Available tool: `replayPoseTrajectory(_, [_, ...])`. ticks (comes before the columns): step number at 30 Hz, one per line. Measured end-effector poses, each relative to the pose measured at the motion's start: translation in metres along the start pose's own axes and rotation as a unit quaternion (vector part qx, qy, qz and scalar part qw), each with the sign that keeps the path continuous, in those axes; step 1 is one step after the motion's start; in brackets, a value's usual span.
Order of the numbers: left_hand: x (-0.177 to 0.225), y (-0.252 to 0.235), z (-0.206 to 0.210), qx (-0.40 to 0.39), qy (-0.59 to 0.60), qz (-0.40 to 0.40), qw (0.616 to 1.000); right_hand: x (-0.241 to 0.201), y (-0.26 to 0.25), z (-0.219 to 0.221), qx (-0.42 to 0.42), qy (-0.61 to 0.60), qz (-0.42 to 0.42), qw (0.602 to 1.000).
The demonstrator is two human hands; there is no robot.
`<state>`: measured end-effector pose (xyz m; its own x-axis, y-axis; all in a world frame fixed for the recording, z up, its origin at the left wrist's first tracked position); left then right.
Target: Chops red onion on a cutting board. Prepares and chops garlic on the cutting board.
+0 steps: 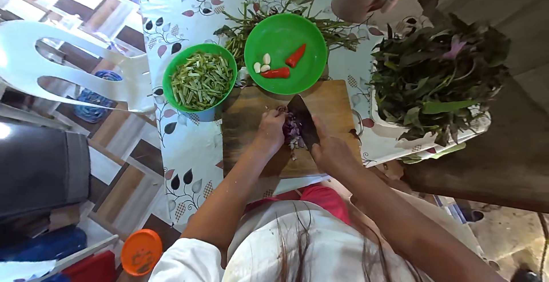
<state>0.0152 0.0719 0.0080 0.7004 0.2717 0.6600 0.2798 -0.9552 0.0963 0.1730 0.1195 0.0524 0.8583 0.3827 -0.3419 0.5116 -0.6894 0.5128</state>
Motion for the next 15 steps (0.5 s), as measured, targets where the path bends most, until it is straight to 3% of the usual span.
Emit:
replayPoseTrajectory(4, [0.000, 0.018, -0.004, 0.008, 0.031, 0.037, 0.999, 0.002, 0.010, -0.003, 0.044, -0.028, -0.024, 0.998])
replayPoseTrajectory(10, [0.006, 0.042, 0.007, -0.024, 0.026, 0.016, 0.999, -0.012, 0.003, 0.012, -0.010, 0.042, -0.002, 0.999])
replayPoseTrajectory(15, [0.001, 0.049, 0.029, 0.075, 0.015, 0.073, 0.994, -0.017, 0.001, 0.006, -0.015, 0.050, -0.009, 0.999])
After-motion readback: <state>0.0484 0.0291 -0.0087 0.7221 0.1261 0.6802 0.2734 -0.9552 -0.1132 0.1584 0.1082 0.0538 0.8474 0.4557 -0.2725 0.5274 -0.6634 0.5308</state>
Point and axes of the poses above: each hand's wrist, its own y-axis away from the middle knuckle, its own z-axis out of the palm, x = y × z, the point moved 2 cm from there along -y, towards the middle knuckle, and after that the axes turned 4 degrees about z, right-handed, at the moved point
